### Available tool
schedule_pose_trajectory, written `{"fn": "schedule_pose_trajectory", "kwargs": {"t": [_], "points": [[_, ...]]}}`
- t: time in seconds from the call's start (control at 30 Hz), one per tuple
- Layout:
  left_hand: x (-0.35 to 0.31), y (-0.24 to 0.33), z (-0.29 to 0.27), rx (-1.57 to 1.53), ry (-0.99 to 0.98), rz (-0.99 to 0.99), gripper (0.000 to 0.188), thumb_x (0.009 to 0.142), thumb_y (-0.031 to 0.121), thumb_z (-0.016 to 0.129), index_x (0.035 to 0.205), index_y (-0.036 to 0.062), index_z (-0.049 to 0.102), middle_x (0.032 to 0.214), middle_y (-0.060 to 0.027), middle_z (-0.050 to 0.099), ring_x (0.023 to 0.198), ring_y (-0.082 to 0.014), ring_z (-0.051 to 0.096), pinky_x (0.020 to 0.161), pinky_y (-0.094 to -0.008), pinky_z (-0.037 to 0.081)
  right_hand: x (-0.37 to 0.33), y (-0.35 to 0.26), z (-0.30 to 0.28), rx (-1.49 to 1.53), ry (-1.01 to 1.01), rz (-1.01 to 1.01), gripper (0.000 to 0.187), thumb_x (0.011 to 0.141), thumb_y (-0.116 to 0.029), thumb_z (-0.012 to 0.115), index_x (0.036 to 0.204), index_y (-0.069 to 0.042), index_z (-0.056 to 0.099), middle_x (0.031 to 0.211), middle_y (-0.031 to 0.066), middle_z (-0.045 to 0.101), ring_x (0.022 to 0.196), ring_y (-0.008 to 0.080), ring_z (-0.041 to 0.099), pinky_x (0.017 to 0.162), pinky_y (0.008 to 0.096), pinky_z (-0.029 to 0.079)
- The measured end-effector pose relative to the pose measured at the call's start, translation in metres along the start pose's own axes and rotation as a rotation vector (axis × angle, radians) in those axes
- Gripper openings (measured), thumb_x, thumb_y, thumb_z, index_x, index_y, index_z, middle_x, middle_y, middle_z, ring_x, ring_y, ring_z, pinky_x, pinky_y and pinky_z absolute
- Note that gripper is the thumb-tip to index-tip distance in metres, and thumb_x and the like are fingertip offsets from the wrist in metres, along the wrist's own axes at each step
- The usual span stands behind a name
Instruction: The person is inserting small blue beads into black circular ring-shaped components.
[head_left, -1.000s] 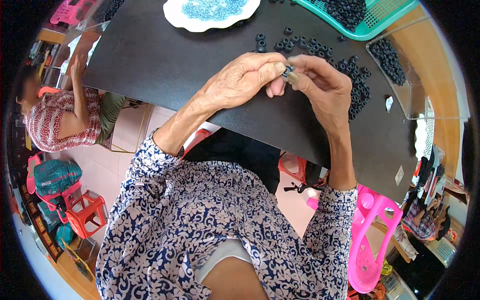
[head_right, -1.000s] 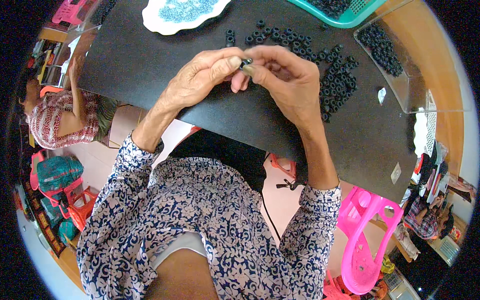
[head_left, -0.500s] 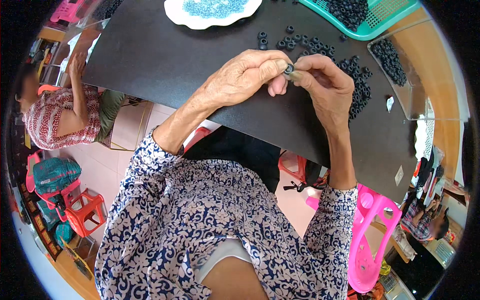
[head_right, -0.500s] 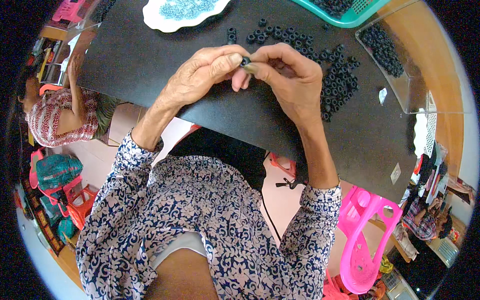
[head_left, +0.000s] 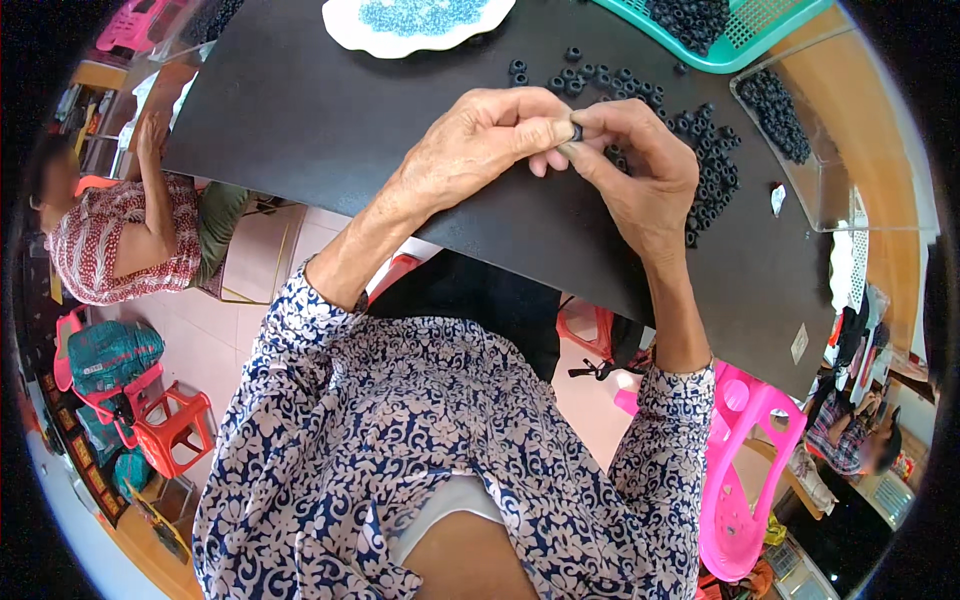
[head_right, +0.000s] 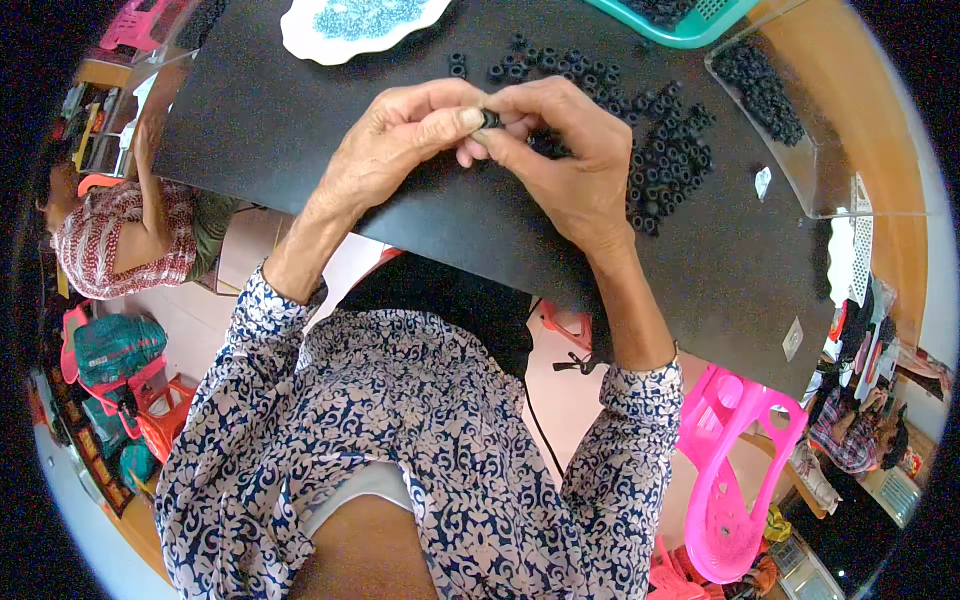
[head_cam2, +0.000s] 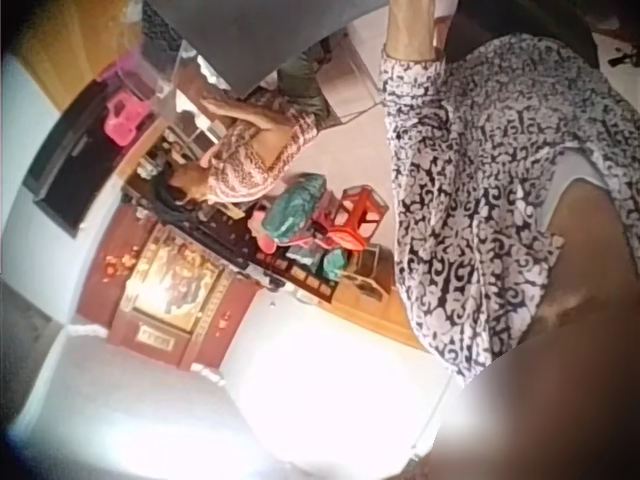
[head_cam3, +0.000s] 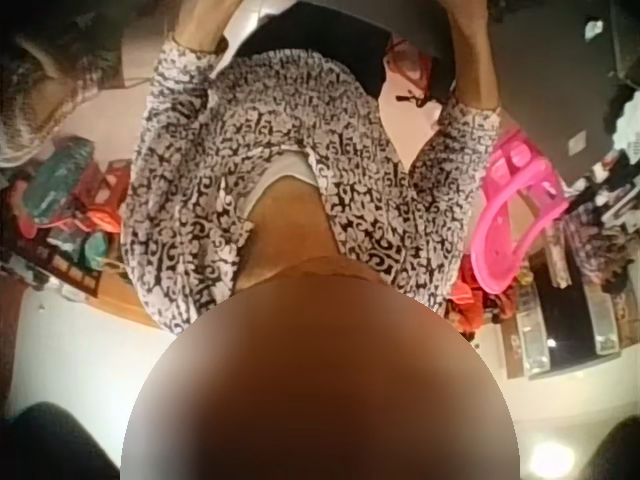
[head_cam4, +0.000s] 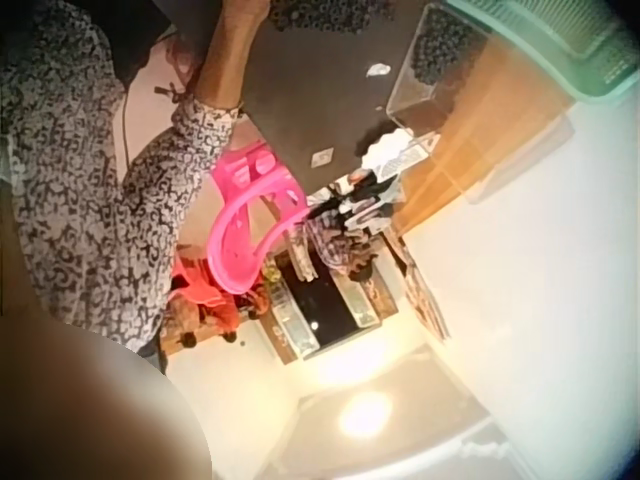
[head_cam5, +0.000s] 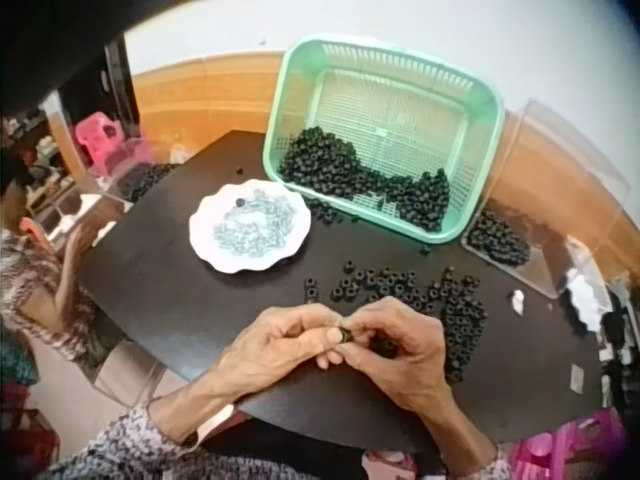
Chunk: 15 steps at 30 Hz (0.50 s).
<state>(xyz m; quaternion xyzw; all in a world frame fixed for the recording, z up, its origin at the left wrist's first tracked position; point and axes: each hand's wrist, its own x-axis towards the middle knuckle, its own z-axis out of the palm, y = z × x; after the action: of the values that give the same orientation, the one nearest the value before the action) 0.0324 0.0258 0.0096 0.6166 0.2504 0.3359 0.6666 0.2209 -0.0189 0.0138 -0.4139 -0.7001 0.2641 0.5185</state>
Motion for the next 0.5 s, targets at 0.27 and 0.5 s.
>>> {"fn": "schedule_pose_trajectory", "kwargs": {"t": [0.27,0.5], "points": [[-0.008,0.002,-0.022,-0.195,0.199,0.05,0.024,0.095,0.018,0.055,0.105,-0.0028,0.062,0.082,-0.0069,0.064,0.074,-0.0129,0.058,0.072,-0.0247,0.048,0.01,-0.008,-0.022,0.081,0.224,0.19,0.014,0.088,-0.002,0.064,0.101,0.003,0.068,0.081,0.0029,0.064,0.071,0.0069,0.057,0.063,0.0191,0.045],[-0.034,-0.003,-0.016,-0.227,0.264,0.03,0.024,0.096,0.019,0.054,0.103,-0.0028,0.062,0.081,-0.0056,0.065,0.074,-0.0101,0.058,0.071,-0.0226,0.048,0.025,-0.013,-0.029,-0.481,-0.258,0.084,0.013,0.084,0.0,0.064,0.096,-0.001,0.068,0.08,0.0013,0.064,0.066,0.0069,0.055,0.061,0.0215,0.044]]}}
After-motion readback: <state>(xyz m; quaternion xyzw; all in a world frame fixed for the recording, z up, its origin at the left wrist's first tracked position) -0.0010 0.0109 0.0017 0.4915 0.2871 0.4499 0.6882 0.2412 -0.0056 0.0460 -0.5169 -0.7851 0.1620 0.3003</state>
